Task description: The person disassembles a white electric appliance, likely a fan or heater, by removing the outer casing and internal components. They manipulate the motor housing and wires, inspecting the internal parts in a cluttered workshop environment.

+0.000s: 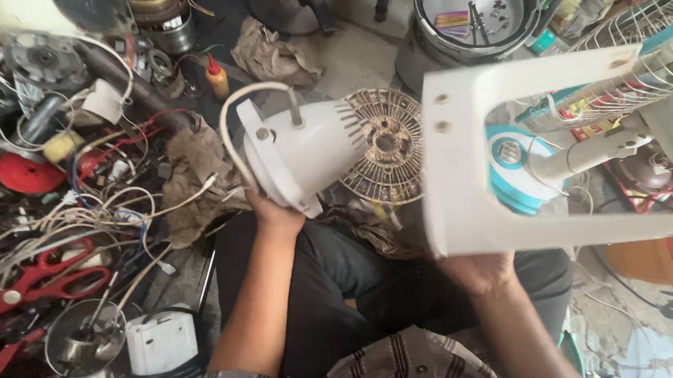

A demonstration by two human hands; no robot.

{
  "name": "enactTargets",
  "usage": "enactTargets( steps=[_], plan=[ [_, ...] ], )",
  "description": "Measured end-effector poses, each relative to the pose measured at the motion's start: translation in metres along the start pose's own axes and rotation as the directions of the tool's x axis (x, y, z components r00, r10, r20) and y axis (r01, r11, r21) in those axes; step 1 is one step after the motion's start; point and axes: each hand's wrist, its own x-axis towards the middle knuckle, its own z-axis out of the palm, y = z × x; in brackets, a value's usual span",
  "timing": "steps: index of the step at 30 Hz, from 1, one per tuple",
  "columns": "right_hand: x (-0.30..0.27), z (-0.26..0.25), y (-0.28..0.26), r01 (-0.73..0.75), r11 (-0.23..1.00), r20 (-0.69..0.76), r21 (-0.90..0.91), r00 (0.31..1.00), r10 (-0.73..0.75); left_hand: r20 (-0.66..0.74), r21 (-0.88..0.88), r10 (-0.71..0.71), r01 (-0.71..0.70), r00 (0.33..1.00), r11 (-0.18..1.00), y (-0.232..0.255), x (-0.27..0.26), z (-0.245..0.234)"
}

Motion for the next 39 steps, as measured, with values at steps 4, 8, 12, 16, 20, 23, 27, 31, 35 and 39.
enactTargets(
  steps=[4, 8, 12, 16, 20, 23, 27, 31, 35, 39],
  plan=[
    [0.014, -0.031, -0.024, 0.06, 0.888, -0.132, -0.456, 0.982, -0.134, 0.152, -0.089, -0.099, 0.114, 0.983, 0.99, 0.001, -0.004, 0.002],
    [0.016, -0.035, -0.036, -0.008, 0.713, -0.32, -0.701, 0.897, -0.305, 0.215, -0.124, -0.141, 0.17, 0.966, 0.978, 0.001, -0.002, 0.009],
    [0.012, -0.024, -0.04, 0.022, 0.483, -0.256, -0.875, 0.826, -0.502, 0.173, -0.108, -0.131, 0.151, 0.976, 0.983, 0.006, -0.008, 0.024],
    [0.009, -0.02, -0.048, 0.176, 0.191, 0.016, -0.966, 0.775, -0.632, 0.202, -0.059, -0.121, 0.135, 0.972, 0.989, 0.009, -0.011, 0.036],
    [0.006, -0.02, -0.052, 0.117, 0.012, 0.075, -0.993, 0.712, -0.699, 0.229, -0.009, -0.101, 0.106, 0.968, 0.994, 0.009, -0.011, 0.034],
    [0.007, -0.018, -0.048, 0.169, 0.039, 0.091, -0.985, 0.694, -0.714, 0.215, 0.047, -0.071, 0.063, 0.974, 0.997, 0.006, -0.01, 0.029],
    [0.002, -0.003, -0.048, 0.127, -0.083, 0.146, -0.989, 0.663, -0.734, 0.226, 0.055, -0.08, 0.069, 0.971, 0.996, 0.005, -0.009, 0.028],
    [-0.003, 0.014, -0.045, 0.15, -0.092, 0.171, -0.984, 0.692, -0.701, 0.209, -0.002, -0.122, 0.125, 0.97, 0.992, 0.006, -0.013, 0.031],
    [-0.005, 0.021, -0.04, 0.191, -0.114, 0.217, -0.975, 0.71, -0.67, 0.223, -0.001, -0.117, 0.12, 0.968, 0.993, 0.009, -0.016, 0.035],
    [-0.005, 0.027, -0.035, 0.038, -0.314, 0.251, -0.949, 0.694, -0.675, 0.243, 0.029, -0.04, 0.034, 0.969, 0.999, 0.009, -0.011, 0.034]
  ],
)
